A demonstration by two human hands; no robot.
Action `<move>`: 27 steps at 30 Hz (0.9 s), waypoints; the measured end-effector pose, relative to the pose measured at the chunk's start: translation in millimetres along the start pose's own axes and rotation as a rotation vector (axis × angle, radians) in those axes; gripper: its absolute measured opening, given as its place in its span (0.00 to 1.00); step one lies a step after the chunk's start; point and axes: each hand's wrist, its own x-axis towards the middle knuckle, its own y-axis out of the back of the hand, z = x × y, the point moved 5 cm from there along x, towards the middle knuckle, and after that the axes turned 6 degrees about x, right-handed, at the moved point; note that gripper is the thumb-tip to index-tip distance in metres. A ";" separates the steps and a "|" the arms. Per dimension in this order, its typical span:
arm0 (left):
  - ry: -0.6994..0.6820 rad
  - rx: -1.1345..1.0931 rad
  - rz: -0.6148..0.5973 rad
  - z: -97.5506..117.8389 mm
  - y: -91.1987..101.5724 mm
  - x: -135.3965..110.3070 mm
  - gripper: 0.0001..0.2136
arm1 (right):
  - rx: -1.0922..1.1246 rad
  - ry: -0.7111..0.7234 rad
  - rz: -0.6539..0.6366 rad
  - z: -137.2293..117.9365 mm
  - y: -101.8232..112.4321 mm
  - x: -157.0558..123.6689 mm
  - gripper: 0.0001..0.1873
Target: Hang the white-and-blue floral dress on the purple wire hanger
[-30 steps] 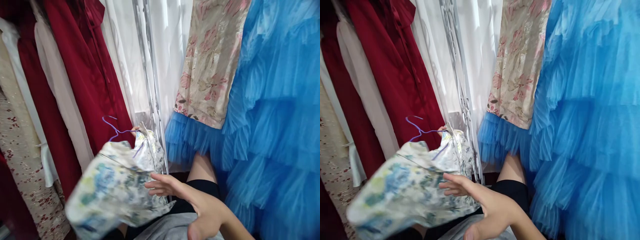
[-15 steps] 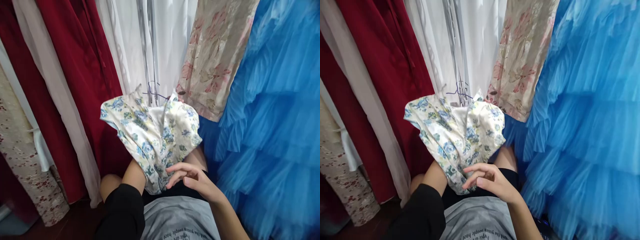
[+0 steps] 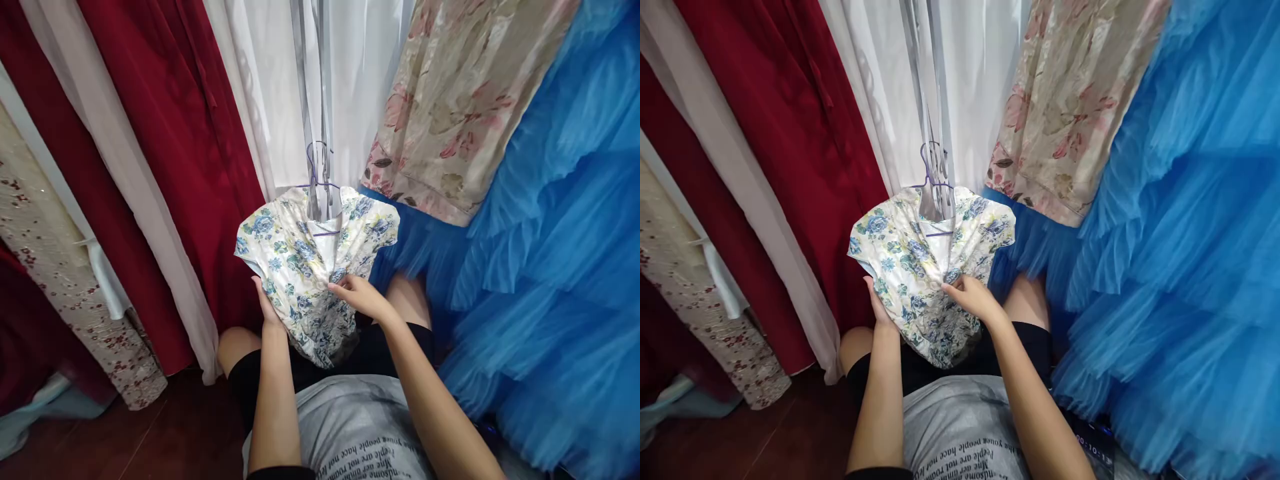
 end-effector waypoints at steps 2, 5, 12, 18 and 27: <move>0.081 -0.012 0.029 -10.0 3.3 0.0 0.29 | 0.037 0.014 -0.001 12.9 -21.2 16.2 0.16; 0.148 0.071 0.082 -15.6 4.3 2.8 0.32 | 0.099 0.048 0.057 21.2 -36.7 20.4 0.15; 0.188 0.101 0.020 -17.6 -6.9 -2.7 0.28 | 0.271 0.130 0.040 16.2 -24.1 -4.1 0.14; -0.317 0.416 0.528 -1.8 18.8 0.8 0.20 | 0.409 0.051 0.153 26.6 -8.1 -8.5 0.14; -0.387 0.806 -0.008 -54.7 -45.4 -38.0 0.14 | 0.494 -0.014 0.082 19.7 -16.6 -6.6 0.17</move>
